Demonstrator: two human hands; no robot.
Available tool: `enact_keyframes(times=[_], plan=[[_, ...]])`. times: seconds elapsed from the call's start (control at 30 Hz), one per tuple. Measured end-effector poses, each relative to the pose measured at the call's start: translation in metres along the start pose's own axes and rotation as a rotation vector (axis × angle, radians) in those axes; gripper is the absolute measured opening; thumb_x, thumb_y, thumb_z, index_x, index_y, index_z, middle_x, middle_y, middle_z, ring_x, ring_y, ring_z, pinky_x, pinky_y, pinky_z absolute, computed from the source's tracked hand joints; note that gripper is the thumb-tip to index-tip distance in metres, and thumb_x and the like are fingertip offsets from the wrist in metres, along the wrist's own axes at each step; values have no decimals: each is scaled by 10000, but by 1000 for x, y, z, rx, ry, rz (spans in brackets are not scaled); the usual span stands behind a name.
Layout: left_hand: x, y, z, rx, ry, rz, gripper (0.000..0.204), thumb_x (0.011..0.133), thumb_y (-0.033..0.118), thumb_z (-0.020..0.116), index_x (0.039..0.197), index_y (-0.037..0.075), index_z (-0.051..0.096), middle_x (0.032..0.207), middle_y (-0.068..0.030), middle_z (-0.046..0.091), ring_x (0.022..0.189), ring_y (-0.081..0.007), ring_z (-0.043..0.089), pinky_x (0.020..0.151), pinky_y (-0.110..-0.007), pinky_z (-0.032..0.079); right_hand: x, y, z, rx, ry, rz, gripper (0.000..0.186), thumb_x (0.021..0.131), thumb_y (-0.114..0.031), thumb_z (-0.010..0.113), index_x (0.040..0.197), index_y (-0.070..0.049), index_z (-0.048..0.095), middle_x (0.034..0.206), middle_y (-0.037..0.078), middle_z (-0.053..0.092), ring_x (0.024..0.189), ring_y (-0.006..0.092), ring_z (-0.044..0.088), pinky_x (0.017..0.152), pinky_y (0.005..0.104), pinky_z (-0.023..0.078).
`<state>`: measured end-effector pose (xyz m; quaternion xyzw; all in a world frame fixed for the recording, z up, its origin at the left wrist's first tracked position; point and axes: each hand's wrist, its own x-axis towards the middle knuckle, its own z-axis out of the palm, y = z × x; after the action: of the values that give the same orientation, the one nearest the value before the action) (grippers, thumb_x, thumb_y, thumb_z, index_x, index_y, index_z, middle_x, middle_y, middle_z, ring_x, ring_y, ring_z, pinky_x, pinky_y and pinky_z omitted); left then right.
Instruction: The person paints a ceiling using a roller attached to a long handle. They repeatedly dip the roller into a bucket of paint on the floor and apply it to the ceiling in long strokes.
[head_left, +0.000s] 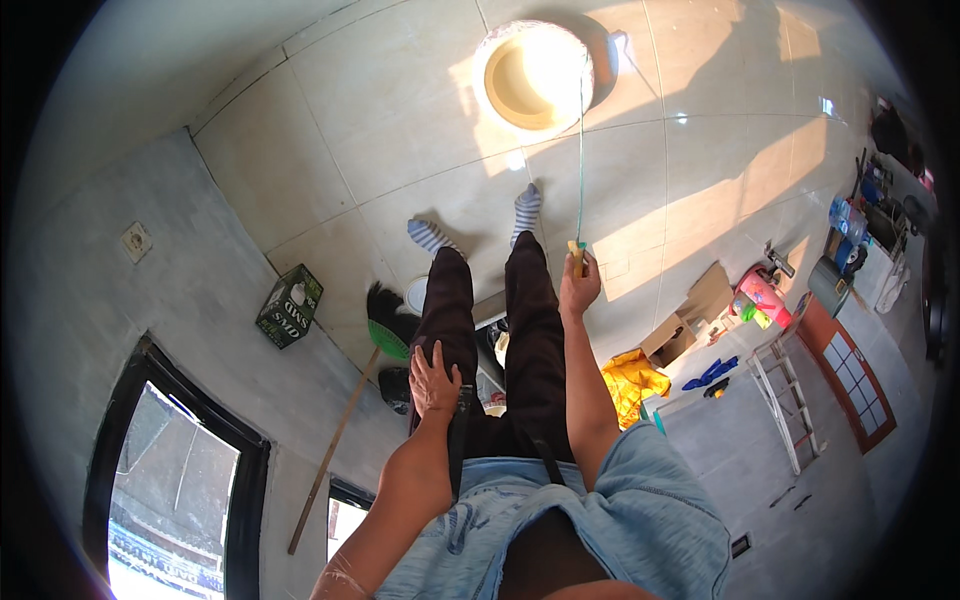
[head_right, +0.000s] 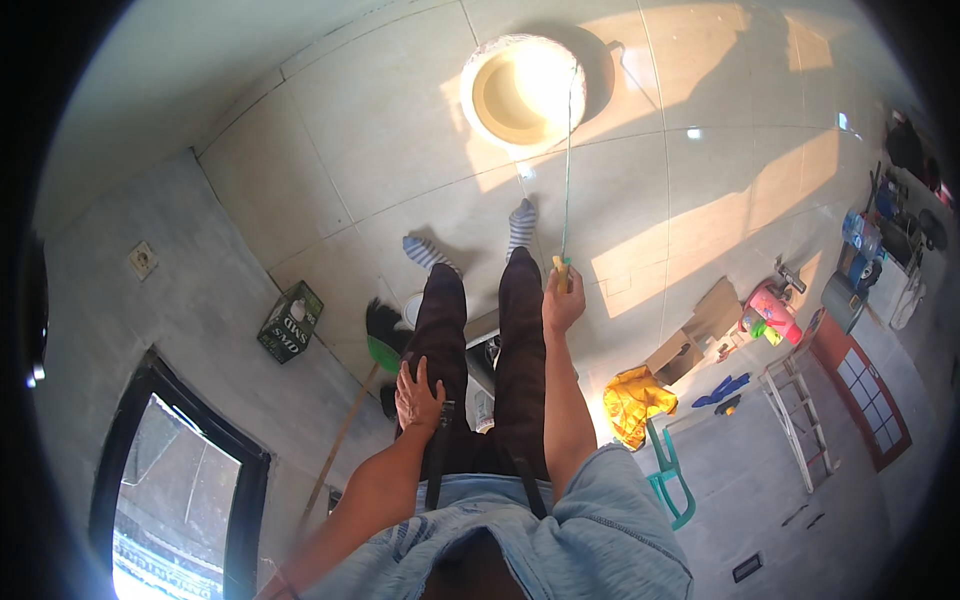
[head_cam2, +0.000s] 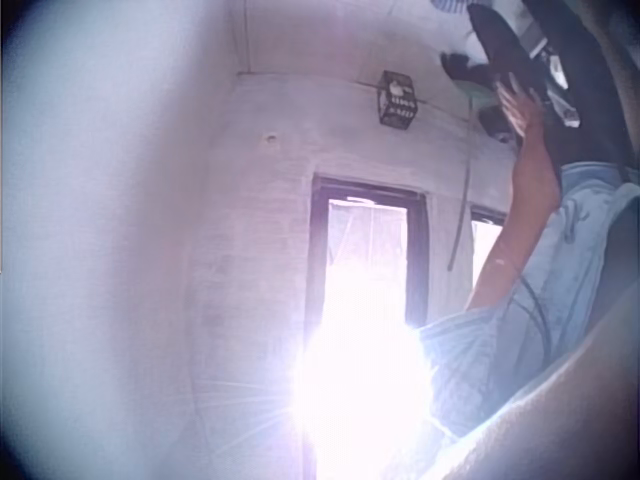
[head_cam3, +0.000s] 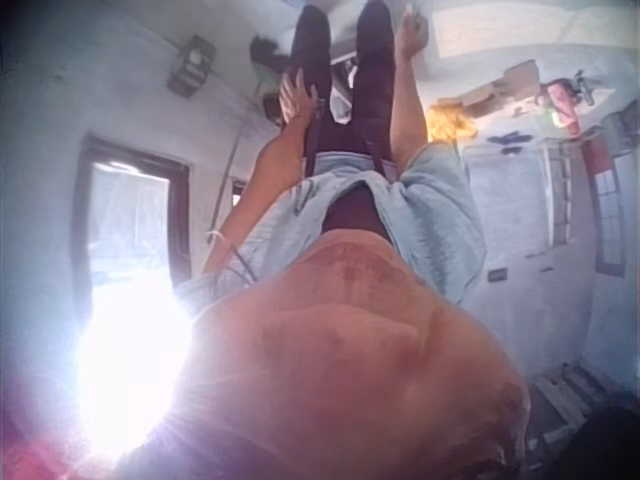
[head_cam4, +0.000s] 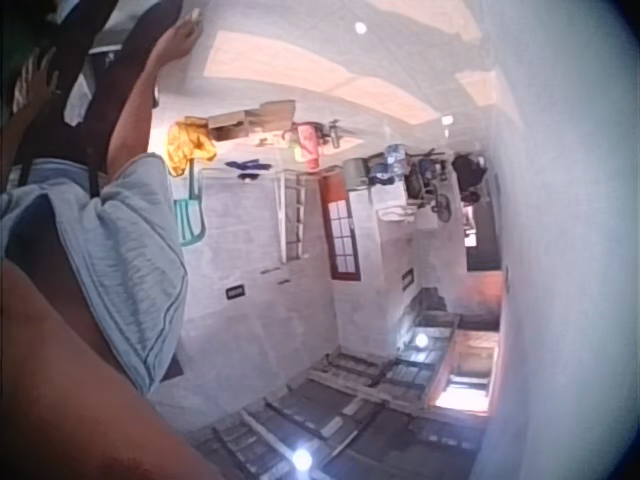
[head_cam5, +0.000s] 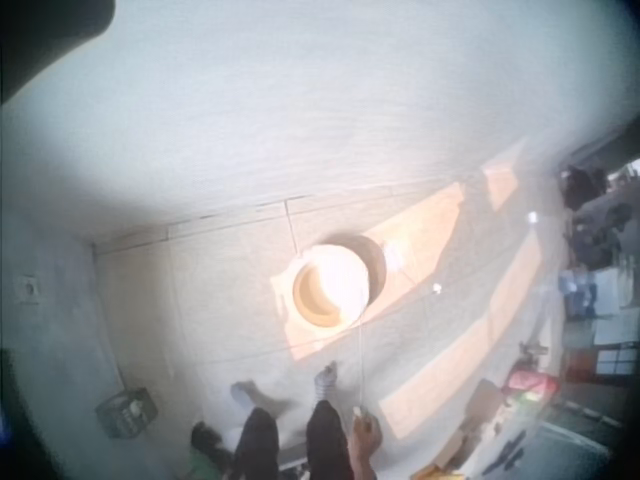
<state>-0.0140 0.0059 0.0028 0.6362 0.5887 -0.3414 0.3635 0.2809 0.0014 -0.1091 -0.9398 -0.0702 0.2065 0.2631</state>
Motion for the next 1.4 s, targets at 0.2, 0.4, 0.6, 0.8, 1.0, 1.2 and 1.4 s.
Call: enact_keyframes(times=[0.2,0.4,0.6,0.8,1.0,1.2,1.4], plan=[[-2,1,-1,-21,-7,-1,667,908,366,576,1506,209,326,1514,-207,313,1375,-376,359,1072,-495,381,21,-4,13,81,-22,-132,257,840,-175,754,1051,-38,700,837,72,704,757,165,665,713,309,519],[-3,2,1,-46,-21,-16,673,900,370,577,1505,208,329,1524,-215,293,1388,-383,334,1097,-492,350,4,9,43,207,-57,-152,220,813,-148,780,988,-45,695,823,68,704,772,158,668,719,304,522],[-5,-5,10,10,-4,15,670,903,364,576,1505,206,326,1516,-219,300,1381,-384,343,1083,-496,362,-35,13,67,240,-62,-118,198,798,-132,787,940,-51,677,800,49,690,734,148,648,703,299,521],[-8,-16,11,59,-1,62,665,905,351,586,1500,200,329,1495,-215,326,1362,-385,368,1060,-500,387,-71,11,70,216,-53,-149,203,793,-148,785,936,-65,668,803,52,686,712,146,645,690,299,518],[-15,-20,22,93,28,97,661,910,348,584,1501,200,326,1485,-214,333,1360,-384,369,1059,-509,385,-85,26,47,62,-103,-116,219,789,-138,802,937,-51,666,886,56,715,750,148,657,706,299,524],[-22,-11,32,98,38,97,638,903,345,581,1484,193,367,1499,-231,320,1352,-404,369,1079,-501,364,-61,57,-13,-41,-124,-302,268,761,-181,784,990,-87,682,937,112,698,849,335,675,734,406,534],[-29,-10,53,110,98,101,633,899,345,591,1476,193,381,1481,-232,330,1353,-406,367,1059,-517,386,12,88,-101,-223,-224,-466,252,774,-149,753,1013,-93,692,903,107,672,834,324,666,723,408,533]])
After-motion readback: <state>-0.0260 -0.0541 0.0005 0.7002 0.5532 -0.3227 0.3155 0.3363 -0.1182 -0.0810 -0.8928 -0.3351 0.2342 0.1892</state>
